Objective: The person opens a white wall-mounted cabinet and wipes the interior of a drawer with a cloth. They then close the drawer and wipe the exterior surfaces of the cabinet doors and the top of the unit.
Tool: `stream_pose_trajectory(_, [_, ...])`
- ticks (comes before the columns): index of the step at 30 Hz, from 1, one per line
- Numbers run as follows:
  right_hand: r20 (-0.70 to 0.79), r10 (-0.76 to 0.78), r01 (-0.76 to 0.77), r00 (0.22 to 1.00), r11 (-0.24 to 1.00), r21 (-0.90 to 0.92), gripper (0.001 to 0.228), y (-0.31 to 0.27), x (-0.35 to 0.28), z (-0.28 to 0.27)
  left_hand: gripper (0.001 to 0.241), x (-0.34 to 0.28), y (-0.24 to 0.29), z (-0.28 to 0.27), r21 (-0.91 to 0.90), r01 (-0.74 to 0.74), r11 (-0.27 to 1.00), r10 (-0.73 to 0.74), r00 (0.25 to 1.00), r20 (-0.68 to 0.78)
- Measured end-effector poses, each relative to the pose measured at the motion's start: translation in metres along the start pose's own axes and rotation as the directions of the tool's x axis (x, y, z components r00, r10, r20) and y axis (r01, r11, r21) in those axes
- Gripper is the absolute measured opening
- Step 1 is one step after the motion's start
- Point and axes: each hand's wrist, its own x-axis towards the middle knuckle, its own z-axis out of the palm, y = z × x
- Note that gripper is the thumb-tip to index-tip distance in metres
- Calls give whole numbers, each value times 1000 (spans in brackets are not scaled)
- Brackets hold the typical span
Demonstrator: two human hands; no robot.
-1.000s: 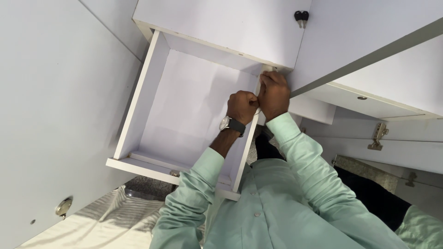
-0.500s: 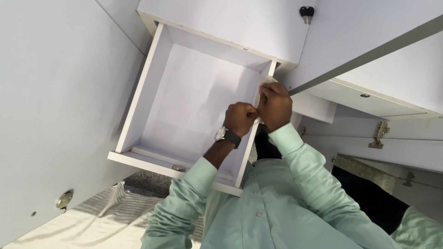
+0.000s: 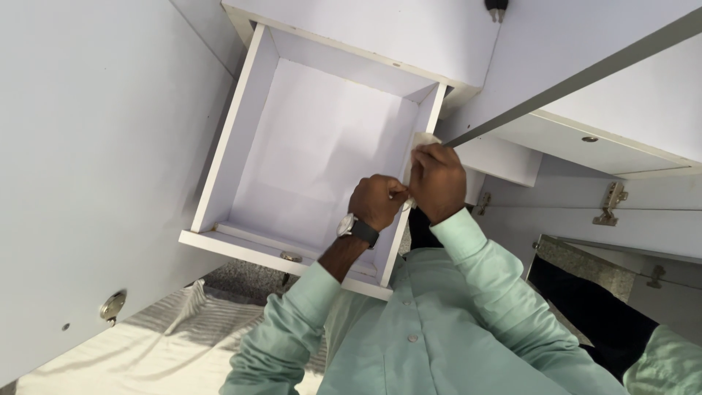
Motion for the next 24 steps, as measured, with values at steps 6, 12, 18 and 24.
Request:
stream_pose_trajectory(6, [66,-30,26,997,998,62,16,-7,-8,-15,16,-20,7,-7,67,36,997,-38,999,17])
stream_pose_trajectory(12, [70,-22,13,997,992,129,15,-18,-23,-23,23,-41,2,-12,65,20,998,-22,999,34])
stream_pose_trajectory(18, [66,19,-28,998,990,137,15,-38,-50,-27,20,-67,-18,-6,41,2,999,-5,998,69])
stream_pose_trajectory(24, [119,-34,10,992,981,192,17,-49,-72,-39,21,-93,-6,-16,267,40,963,-78,988,134])
